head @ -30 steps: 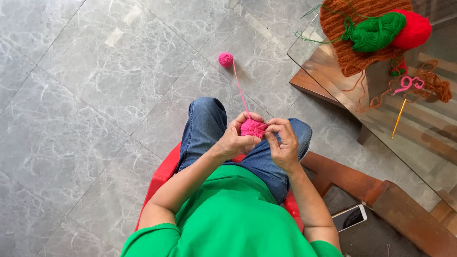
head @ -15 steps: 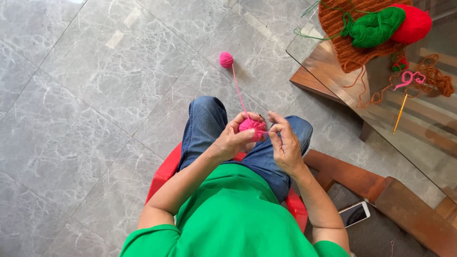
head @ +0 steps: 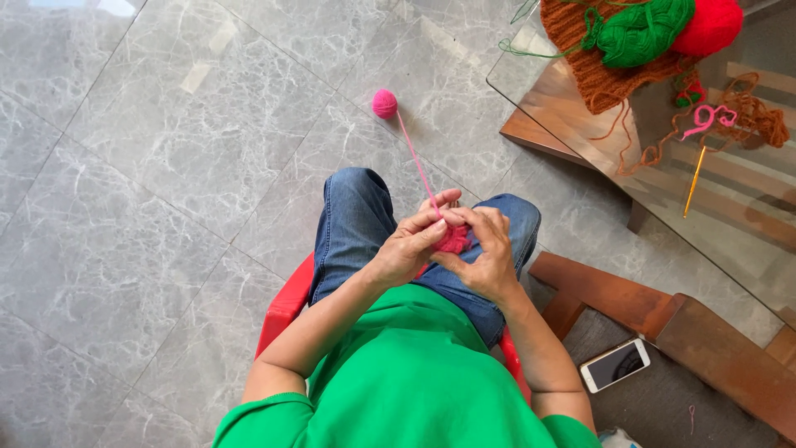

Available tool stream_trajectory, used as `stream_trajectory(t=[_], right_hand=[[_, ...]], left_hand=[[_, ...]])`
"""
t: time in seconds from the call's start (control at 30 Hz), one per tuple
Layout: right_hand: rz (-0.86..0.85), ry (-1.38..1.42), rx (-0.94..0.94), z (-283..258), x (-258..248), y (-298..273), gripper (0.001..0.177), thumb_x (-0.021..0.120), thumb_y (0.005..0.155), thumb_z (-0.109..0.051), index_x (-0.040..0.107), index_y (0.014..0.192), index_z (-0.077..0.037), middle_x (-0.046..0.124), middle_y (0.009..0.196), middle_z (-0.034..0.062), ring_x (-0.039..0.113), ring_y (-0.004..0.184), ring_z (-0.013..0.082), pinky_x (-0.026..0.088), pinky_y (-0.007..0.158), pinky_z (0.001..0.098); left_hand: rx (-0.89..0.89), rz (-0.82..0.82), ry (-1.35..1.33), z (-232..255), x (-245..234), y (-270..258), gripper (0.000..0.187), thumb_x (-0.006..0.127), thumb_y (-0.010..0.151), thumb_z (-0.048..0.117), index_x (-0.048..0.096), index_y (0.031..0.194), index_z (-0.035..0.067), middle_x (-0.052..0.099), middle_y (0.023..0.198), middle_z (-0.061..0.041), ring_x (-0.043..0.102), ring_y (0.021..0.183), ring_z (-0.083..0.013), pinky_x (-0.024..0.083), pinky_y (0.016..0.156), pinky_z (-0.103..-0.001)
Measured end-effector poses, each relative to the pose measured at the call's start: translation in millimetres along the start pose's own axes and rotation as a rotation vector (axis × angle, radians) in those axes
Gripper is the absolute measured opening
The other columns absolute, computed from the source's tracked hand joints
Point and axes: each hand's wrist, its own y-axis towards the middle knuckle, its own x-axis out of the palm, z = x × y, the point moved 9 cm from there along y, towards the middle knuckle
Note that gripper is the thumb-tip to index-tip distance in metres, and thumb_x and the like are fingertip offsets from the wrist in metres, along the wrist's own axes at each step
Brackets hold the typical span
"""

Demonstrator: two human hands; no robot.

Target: Winding a strand of pink yarn into a ball by hand and handling a knitted item.

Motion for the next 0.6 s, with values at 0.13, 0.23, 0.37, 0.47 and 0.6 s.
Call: stream_trajectory(t=[0.13, 0.23, 0.37, 0.47, 0.6], right_hand=[[0.111, -0.093, -0.093, -17, -11, 1, 0.07, 0.095, 0.072, -0.043, 0.067, 0.121, -0.001, 0.07, 0.116, 0.0114, 0.066, 0.111, 0.0319, 0.041, 0.109, 0.0486], [0.12, -0.015, -0.022, -14, -14, -2, 0.064, 0.092, 0.077, -0.022, 0.061, 0.128, 0.003, 0.064, 0.118, 0.0183, 0.065, 0.111, 0.04, 0.049, 0.1, 0.0504], [0.262, -0.06, 0.059, -4, -17, -12, 0.071, 0.097, 0.073, -0.027, 0.064, 0.128, 0.002, 0.065, 0.115, 0.0173, 0.069, 0.105, 0.0374, 0.055, 0.091, 0.0454], [0.324, -0.038, 0.14, 12, -10, -27, 0.069, 0.1, 0.071, -0.028, 0.067, 0.124, 0.002, 0.067, 0.107, 0.0163, 0.071, 0.096, 0.0356, 0.058, 0.084, 0.043], [0.234, 0.079, 0.262, 34, 5, -60, 0.061, 0.094, 0.076, -0.024, 0.065, 0.125, -0.001, 0.067, 0.111, 0.0176, 0.07, 0.102, 0.0358, 0.057, 0.087, 0.044]], left_hand=[[-0.007, 0.072, 0.204, -5, -18, -1, 0.026, 0.066, 0.103, 0.025, 0.076, 0.12, 0.008, 0.044, 0.148, -0.014, 0.039, 0.14, -0.0244, 0.026, 0.12, -0.044], [-0.142, 0.215, -0.058, -25, -33, -1, 0.024, 0.067, 0.1, 0.015, 0.072, 0.116, -0.002, 0.054, 0.137, -0.014, 0.074, 0.102, -0.0287, 0.065, 0.076, -0.035], [-0.194, 0.25, -0.33, -39, -20, -2, 0.021, 0.066, 0.101, 0.017, 0.07, 0.111, -0.001, 0.057, 0.143, -0.015, 0.069, 0.113, -0.0311, 0.063, 0.082, -0.039], [-0.23, 0.266, -0.36, -62, -31, -5, 0.018, 0.065, 0.102, 0.019, 0.07, 0.107, 0.002, 0.055, 0.149, -0.011, 0.065, 0.12, -0.0289, 0.059, 0.087, -0.04], [-0.202, 0.368, -0.131, -82, -74, -18, 0.019, 0.072, 0.097, 0.021, 0.073, 0.11, 0.007, 0.07, 0.122, -0.007, 0.071, 0.099, -0.0169, 0.059, 0.083, -0.029]])
